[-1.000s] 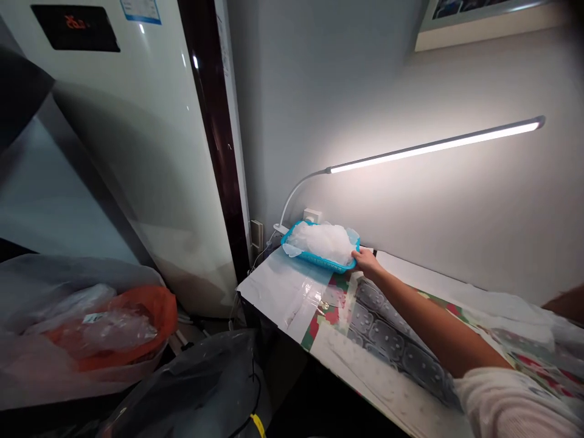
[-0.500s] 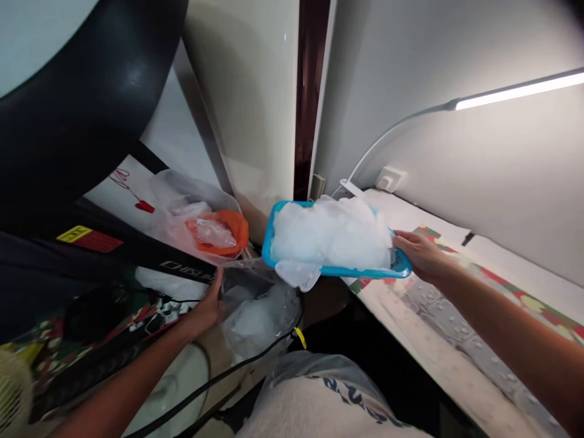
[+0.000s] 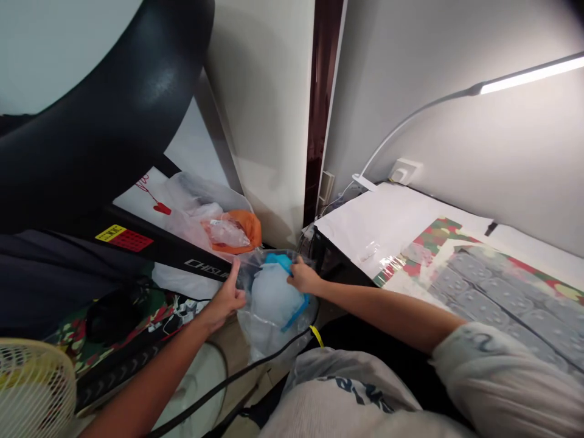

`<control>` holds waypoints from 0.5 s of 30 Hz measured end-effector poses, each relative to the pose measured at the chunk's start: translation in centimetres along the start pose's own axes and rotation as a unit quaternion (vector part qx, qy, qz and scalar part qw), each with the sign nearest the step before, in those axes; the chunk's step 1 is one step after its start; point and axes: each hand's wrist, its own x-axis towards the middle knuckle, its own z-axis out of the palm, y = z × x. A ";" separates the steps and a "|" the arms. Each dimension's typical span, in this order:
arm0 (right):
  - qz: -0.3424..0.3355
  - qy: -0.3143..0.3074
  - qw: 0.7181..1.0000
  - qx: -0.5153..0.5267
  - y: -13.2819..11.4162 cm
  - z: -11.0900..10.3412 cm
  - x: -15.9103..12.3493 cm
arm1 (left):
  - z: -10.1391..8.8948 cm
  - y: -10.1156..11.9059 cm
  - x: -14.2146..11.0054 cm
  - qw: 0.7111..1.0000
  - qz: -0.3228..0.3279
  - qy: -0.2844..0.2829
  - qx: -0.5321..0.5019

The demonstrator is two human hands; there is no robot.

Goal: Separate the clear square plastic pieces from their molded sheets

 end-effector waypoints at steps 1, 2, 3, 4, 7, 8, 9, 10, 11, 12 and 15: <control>0.005 0.003 1.000 -0.013 -0.7 1.3 0.4 | -0.3 0.5 0.4 1.000 0.002 0.013 -0.016; 0.009 0.005 1.000 -0.024 -1.1 2.5 0.8 | -0.7 1.0 0.8 0.999 0.006 0.025 -0.034; 0.012 0.008 0.999 -0.034 -1.4 3.5 1.3 | -1.2 1.4 1.1 0.998 0.010 0.038 -0.051; 0.017 0.011 0.999 -0.042 -1.4 4.2 1.8 | -1.8 1.6 1.3 0.996 0.015 0.049 -0.066; 0.048 0.017 0.997 -0.057 -0.6 5.2 3.4 | -3.6 1.7 1.6 0.993 0.028 0.075 -0.085; 0.058 0.020 0.996 -0.060 -0.3 5.2 3.9 | -4.0 1.6 1.6 0.993 0.029 0.077 -0.084; 0.065 0.023 0.996 -0.062 0.1 5.0 4.4 | -4.4 1.5 1.5 0.993 0.027 0.077 -0.080; 0.068 0.027 0.995 -0.064 0.4 4.9 4.9 | -4.6 1.4 1.5 0.994 0.025 0.073 -0.074; 0.067 0.030 0.995 -0.066 0.6 4.7 5.2 | -4.7 1.3 1.5 0.995 0.023 0.067 -0.068; 0.064 0.034 0.995 -0.068 0.7 4.5 5.5 | -4.8 1.2 1.5 0.996 0.023 0.058 -0.062; 0.051 0.031 0.995 -0.075 0.3 4.4 5.4 | -4.9 1.3 1.4 0.999 0.019 0.025 -0.042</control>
